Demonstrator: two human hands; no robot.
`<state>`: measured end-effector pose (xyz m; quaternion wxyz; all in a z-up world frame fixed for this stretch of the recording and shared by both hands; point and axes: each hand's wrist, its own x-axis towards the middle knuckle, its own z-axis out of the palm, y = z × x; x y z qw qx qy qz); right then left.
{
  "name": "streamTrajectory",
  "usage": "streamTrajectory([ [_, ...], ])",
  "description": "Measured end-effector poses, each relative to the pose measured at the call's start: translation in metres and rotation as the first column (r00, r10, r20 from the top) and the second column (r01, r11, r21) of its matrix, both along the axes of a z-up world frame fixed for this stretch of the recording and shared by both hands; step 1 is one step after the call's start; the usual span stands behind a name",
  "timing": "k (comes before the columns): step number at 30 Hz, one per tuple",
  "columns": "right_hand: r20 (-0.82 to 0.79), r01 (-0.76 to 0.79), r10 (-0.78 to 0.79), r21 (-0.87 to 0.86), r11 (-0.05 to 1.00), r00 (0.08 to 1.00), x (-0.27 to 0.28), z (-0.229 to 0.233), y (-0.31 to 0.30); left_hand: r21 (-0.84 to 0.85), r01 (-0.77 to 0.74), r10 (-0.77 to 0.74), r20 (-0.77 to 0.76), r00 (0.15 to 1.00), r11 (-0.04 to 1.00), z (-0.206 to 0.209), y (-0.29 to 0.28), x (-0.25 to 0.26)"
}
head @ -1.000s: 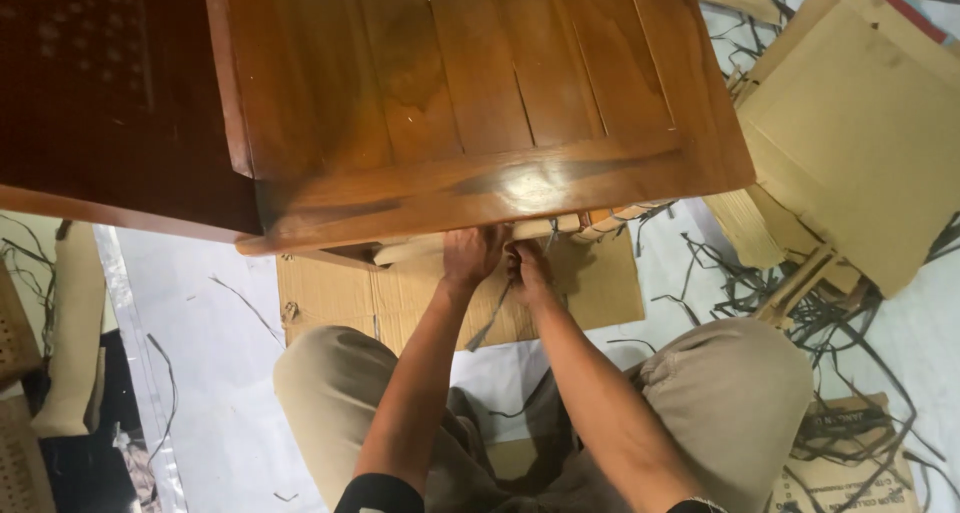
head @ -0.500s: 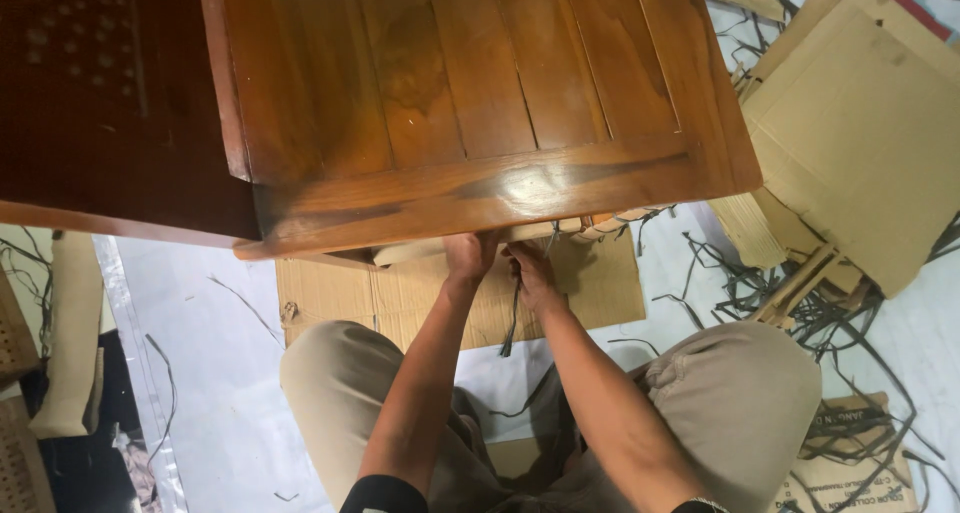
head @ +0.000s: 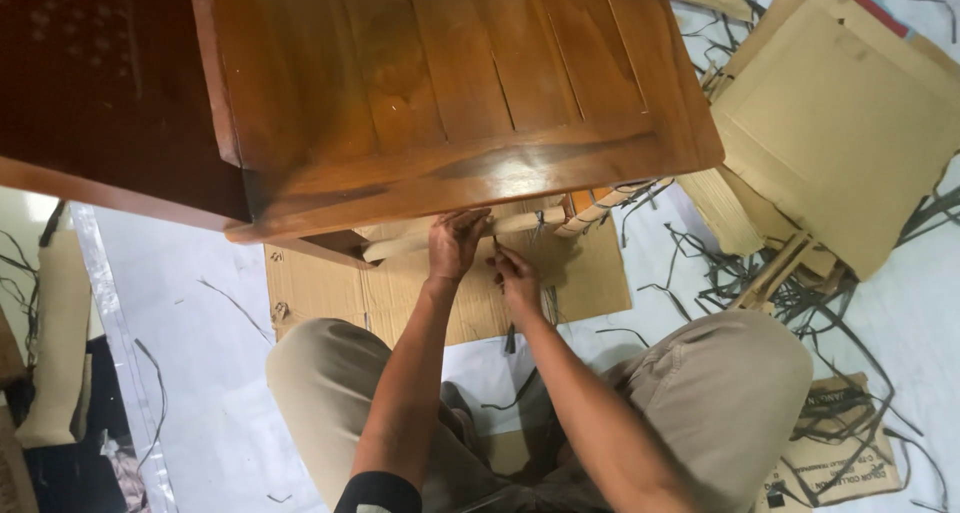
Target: Wrapping the legs of a wooden chair with cardboard strips and securing them with plastic ties.
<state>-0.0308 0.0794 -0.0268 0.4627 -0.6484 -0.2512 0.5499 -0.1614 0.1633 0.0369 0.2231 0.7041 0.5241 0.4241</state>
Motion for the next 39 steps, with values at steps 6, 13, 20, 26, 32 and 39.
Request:
streamTrajectory([
  [6,0.452,-0.139,0.03,0.211,0.968,0.892,-0.009,0.005,-0.021,-0.001,0.026,-0.025,0.135,0.991,1.0,0.008,-0.007,-0.005],
  [13,0.656,-0.213,0.011,0.228,0.95,0.754,-0.014,0.048,-0.026,-0.034,-0.003,0.009,0.192,0.981,0.999,0.004,-0.012,-0.004],
  [20,0.507,-0.174,0.049,0.203,0.964,0.861,0.001,0.08,0.016,-0.088,-0.037,0.056,0.226,0.972,0.995,-0.008,-0.011,-0.002],
  [26,0.355,-0.141,0.118,0.042,0.989,0.928,0.019,0.083,0.068,-0.078,-0.056,0.072,0.217,0.973,0.995,-0.01,-0.008,0.0],
  [32,0.102,-0.084,0.094,-0.1,0.991,0.99,0.019,0.064,0.112,-0.079,-0.025,0.042,0.23,0.972,0.997,-0.003,-0.012,-0.003],
  [39,0.037,-0.166,0.18,-0.247,0.955,0.983,0.018,0.065,0.127,-0.031,0.056,-0.048,0.222,0.974,0.998,-0.016,-0.012,-0.002],
])
